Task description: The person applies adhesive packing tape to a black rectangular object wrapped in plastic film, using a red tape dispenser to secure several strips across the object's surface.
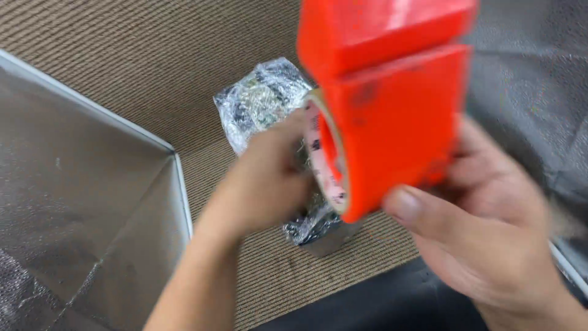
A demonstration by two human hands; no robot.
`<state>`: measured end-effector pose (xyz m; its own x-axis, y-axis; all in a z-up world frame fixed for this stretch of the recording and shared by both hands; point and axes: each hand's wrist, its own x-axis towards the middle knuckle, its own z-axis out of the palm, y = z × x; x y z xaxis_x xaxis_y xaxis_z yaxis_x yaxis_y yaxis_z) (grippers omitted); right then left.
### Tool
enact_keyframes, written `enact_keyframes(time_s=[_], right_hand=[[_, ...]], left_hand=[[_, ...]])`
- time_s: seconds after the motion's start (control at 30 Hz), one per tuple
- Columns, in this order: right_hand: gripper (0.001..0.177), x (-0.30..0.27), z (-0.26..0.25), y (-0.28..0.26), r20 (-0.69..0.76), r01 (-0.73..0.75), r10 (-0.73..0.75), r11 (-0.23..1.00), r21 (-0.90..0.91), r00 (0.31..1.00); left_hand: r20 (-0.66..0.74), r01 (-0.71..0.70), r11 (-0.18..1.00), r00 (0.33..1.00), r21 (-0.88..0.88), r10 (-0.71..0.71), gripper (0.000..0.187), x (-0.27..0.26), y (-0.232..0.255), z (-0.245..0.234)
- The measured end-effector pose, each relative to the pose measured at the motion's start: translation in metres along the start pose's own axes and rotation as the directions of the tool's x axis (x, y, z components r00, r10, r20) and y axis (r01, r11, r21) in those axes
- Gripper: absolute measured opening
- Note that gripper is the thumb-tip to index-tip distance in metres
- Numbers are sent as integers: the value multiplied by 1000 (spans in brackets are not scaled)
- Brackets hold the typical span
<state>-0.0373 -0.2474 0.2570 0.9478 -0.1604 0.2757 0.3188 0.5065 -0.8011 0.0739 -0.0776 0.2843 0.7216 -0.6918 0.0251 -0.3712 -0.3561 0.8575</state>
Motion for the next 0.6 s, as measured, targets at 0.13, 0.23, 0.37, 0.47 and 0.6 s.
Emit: enact_keyframes(time_s=[0.13,0.23,0.37,0.47,0.6], right_hand=[[59,31,12,28,24,-119,117,991,54,993],[34,40,17,55,68,-201,203,979,-33,977],[32,37,28,73,32,-333,334,942,-34,942],[33,37,28,70,-9,-330,331,939,-96,944],[31,39,21,69,-45,-340,337,929,-148,940]], left_hand=[[-463,474,880,790,43,-403,44,7,4,-43],[-501,316,866,716,-387,-486,55,16,10,-63],[-346,463,782,714,-418,-608,68,30,4,-82],[-303,514,778,724,-361,-620,42,34,-3,-96],[-159,507,831,823,-229,-546,25,36,-14,-107]])
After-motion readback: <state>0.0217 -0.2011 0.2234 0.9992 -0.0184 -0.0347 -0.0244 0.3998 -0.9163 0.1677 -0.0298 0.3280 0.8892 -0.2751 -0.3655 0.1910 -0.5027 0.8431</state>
